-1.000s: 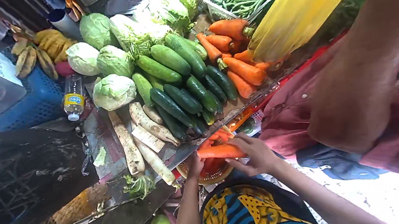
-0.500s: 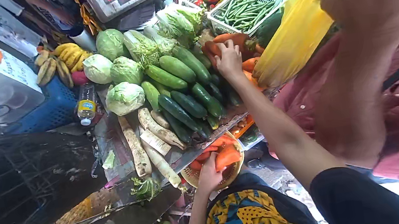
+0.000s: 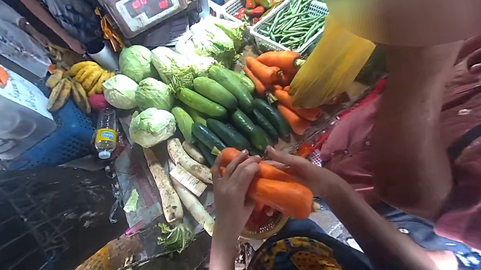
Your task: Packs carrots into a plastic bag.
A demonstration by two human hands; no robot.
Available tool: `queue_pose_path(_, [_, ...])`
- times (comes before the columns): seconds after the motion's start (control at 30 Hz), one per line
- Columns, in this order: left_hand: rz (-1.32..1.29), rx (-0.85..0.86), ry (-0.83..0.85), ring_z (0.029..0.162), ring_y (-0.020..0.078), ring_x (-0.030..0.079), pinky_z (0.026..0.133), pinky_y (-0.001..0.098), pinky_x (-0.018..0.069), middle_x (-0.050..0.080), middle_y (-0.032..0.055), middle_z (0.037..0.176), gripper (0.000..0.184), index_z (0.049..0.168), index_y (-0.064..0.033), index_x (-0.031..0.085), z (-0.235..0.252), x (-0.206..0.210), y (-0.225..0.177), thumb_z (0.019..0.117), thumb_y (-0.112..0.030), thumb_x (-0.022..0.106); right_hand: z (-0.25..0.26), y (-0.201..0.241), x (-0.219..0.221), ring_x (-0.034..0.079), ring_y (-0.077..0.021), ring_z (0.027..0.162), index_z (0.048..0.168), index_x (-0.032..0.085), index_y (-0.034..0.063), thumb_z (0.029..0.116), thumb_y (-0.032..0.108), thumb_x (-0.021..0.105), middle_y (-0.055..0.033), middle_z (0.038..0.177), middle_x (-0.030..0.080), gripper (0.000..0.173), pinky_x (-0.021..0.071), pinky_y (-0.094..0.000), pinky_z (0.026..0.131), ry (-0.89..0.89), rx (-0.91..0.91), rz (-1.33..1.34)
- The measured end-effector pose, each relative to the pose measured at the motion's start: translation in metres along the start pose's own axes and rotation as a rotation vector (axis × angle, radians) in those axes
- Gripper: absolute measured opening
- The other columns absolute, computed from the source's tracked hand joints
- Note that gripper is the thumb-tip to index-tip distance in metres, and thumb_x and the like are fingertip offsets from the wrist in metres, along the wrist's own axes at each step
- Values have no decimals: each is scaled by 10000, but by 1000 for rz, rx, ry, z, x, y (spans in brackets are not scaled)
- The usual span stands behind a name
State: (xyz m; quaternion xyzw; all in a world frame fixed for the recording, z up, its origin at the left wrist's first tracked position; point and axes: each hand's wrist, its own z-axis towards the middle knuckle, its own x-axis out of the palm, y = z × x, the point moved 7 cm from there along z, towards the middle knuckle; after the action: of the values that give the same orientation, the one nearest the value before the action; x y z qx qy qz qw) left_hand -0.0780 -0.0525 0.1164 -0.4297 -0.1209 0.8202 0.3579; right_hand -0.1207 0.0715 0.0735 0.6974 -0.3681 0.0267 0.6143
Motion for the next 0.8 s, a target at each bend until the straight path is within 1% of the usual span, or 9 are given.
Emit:
queue_pose_path(0.07, [296,158,86,1305,188,600,1200,559,264,723,-29,1268,312,1186,-205,721,7,-2,-12,951,-28,617,1,5,-3,685,-92,1031,1459,447,105,863,652,668,-6,1182,680,839,591,-318,897,-64,-62,-135])
queue_pose_path(0.17, [461,267,186,1305,197,604,1197,494,322,722,6,1264,361,1203,-162,704,21,1,-20,921,48,621,10,23,-6,674,-30,1050,1422,481,76,630,442,949,21,1176,689,990,576,-239,941,-170,-140,-463])
queue_pose_path(0.23, [423,248,188,1318,229,595,1210,507,330,712,50,1274,390,1223,-114,707,37,2,-11,890,78,646,17,36,-7,716,-95,954,1325,567,83,610,265,950,-18,1079,725,831,618,-283,859,-255,-154,-457])
queue_pose_path(0.3, [366,163,160,1395,259,519,1234,541,279,637,86,1397,535,1324,-98,660,55,3,0,820,68,728,18,47,-16,741,-147,846,1234,622,73,652,234,900,-42,979,743,665,649,-330,760,-394,-135,-405])
queue_pose_path(0.37, [368,48,98,1488,294,384,1251,585,220,492,130,1540,753,1466,-126,547,71,0,14,771,37,787,17,59,-35,738,-152,835,1270,620,75,659,350,881,-45,980,736,719,649,-354,738,-565,-117,-473])
queue_pose_path(0.53, [411,-129,42,1522,316,301,1243,601,216,407,154,1584,694,1516,-104,466,83,-2,38,869,-59,712,22,101,-74,716,-143,905,1351,580,126,698,607,836,-57,1074,704,850,625,-408,786,-832,-250,-652])
queue_pose_path(0.6, [352,-169,62,1527,325,286,1240,608,213,399,157,1587,663,1515,-97,467,79,3,41,895,-84,700,25,120,-90,685,-257,997,1396,541,115,701,635,824,-149,1154,672,913,564,-545,855,-906,-258,-760])
queue_pose_path(0.7, [317,-215,62,1535,317,276,1250,601,203,395,143,1598,630,1504,-114,489,70,8,48,910,-110,699,40,148,-113,611,-445,1141,1443,481,62,762,543,853,-288,1267,604,913,456,-696,949,-1007,-237,-870])
queue_pose_path(0.8, [297,-266,57,1540,305,261,1254,594,194,391,129,1600,600,1501,-117,492,62,14,55,930,-123,674,57,166,-141,607,-525,1100,1403,498,46,759,527,863,-325,1218,614,882,442,-754,885,-1090,-233,-943])
